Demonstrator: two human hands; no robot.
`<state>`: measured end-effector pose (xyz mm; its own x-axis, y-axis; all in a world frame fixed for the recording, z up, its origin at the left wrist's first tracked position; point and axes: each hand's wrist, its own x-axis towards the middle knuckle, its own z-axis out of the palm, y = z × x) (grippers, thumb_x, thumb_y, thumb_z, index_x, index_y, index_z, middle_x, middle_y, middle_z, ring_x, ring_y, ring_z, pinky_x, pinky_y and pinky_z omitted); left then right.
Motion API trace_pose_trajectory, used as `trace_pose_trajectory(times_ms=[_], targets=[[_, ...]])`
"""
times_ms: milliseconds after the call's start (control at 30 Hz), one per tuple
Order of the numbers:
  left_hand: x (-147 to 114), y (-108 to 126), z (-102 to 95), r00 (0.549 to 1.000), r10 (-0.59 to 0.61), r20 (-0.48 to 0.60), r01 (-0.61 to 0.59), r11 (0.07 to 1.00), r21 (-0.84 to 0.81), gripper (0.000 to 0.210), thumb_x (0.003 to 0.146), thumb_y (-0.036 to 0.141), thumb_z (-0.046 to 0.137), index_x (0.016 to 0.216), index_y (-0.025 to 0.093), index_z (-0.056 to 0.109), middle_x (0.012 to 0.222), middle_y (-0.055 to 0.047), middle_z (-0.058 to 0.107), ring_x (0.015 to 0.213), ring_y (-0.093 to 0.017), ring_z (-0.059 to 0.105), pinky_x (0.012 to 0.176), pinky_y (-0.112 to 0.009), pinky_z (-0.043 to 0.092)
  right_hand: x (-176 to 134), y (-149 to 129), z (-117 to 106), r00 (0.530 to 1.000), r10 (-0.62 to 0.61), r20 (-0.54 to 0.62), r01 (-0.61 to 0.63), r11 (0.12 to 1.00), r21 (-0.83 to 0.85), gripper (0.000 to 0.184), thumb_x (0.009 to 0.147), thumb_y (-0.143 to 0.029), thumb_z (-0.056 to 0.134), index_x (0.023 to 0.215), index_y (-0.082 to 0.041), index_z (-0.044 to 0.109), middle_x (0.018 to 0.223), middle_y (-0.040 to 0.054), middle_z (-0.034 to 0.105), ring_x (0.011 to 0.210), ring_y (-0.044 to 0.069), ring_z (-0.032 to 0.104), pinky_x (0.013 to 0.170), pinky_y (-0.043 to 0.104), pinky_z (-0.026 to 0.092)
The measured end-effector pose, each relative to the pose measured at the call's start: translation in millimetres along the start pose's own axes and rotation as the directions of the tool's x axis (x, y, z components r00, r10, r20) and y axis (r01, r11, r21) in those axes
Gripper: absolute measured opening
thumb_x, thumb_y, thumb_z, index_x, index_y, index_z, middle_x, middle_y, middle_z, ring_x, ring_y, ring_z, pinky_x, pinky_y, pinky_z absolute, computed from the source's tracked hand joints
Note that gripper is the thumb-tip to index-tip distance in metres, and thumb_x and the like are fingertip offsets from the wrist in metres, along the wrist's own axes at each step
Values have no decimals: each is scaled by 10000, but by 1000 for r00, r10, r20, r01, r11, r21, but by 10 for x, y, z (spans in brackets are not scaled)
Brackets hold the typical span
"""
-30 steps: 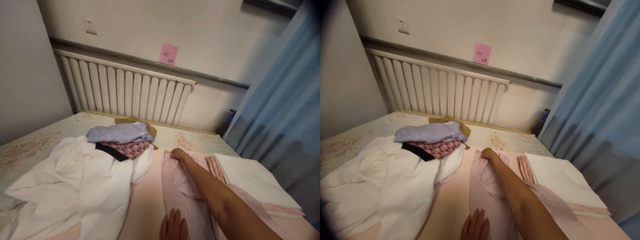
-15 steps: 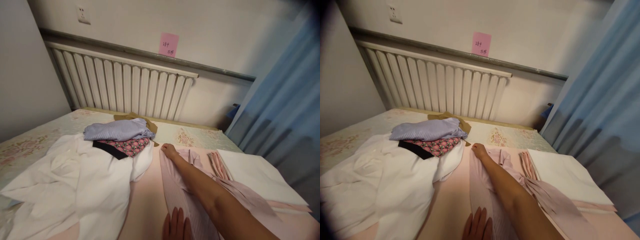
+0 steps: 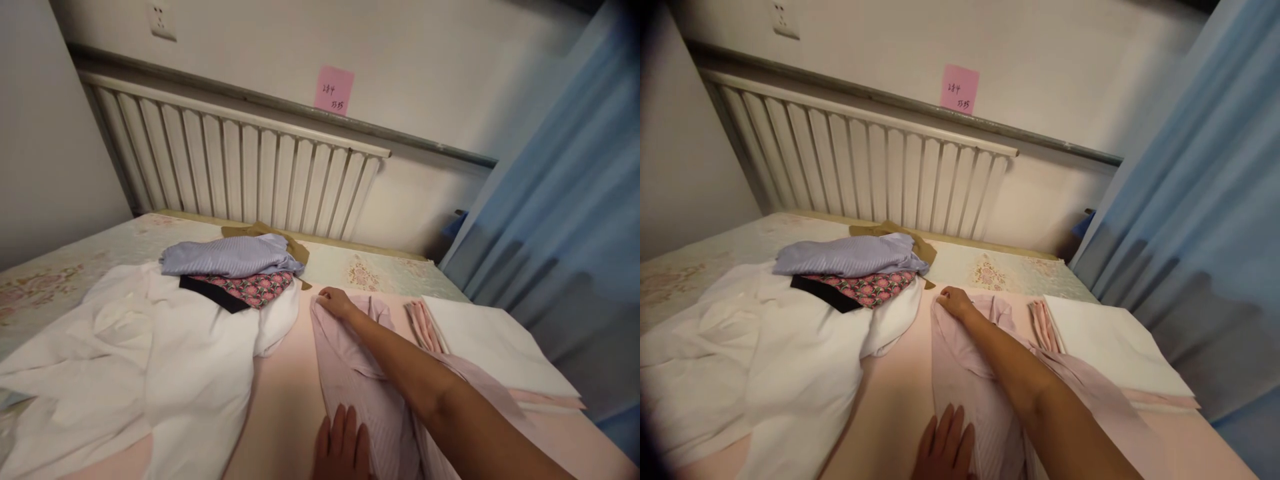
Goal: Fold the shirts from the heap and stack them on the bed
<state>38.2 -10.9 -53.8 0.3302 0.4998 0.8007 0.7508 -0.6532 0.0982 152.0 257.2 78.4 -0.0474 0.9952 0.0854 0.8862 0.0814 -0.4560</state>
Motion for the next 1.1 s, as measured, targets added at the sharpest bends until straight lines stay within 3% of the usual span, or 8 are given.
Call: trace_pose_trajectory(times_ms=[167,300,533,667,767,833,967,1100], targets=[[-20,4,25,1000,3,4,-3,1000,11,449,816,564,444,1047,230,636,1127,-111,678,1121,-305,565,988,-485,335,-97,33,38,998,-12,-65,9,999,-47,331,809,-103,508,1087,-205,657,943,16,695,824,126,605,760,205,407],[-2,0,37,999,-18,-48,18,1000,-9,361,846,479,430,1020,238,636,1099,-89,694,1113,-274,575,1029,-462,303,-172,41,135,987,-45,-152,28,993,-114,322,880,-122,427,1135,-198,609,1081,62,651,987,161,567,871,243,370],[12,-7,45,995,-39,-92,36,999,-35,326,857,442,424,998,243,641,1076,-73,705,1090,-256,591,1057,-451,284,-261,10,126,975,-91,-201,50,978,-202,271,890,-123,419,1072,-164,615,1024,102,627,978,192,545,883,287,379],[1,-23,36,999,-1,-44,2,1000,10,369,822,517,471,999,242,641,1086,-80,701,1071,-275,599,984,-457,348,-503,-190,74,952,-172,-252,112,965,-238,346,907,-132,377,1212,-137,540,1210,145,571,1155,225,465,1010,363,324],[2,-22,-19,999,3,32,-4,999,41,378,797,538,523,1018,259,649,1111,-67,694,1078,-276,598,935,-440,396,-752,-308,207,913,-355,-203,296,917,-268,392,916,-199,409,1296,-132,481,1399,154,440,1300,240,357,1080,410,274],[12,-9,-79,991,-4,137,-3,998,55,403,786,533,559,1074,265,646,1159,-67,676,1112,-283,583,938,-445,408,-855,-310,344,895,-421,-148,372,887,-273,450,904,-285,484,1322,-121,456,1445,173,385,1348,265,305,1093,445,262],[45,10,-191,951,-21,308,5,999,51,484,782,536,583,1182,264,615,1257,-77,618,1185,-310,539,955,-472,417,-834,-212,519,943,-315,-109,276,921,-276,536,896,-407,521,1338,-115,441,1457,196,367,1365,298,293,1105,498,218],[95,-61,-262,927,31,374,-33,999,-1,495,810,508,550,1231,252,590,1313,-88,567,1208,-314,524,942,-470,443,-731,-221,446,949,-298,-101,269,935,-230,522,885,-427,538,1316,-140,473,1463,172,372,1371,287,288,1115,481,204]])
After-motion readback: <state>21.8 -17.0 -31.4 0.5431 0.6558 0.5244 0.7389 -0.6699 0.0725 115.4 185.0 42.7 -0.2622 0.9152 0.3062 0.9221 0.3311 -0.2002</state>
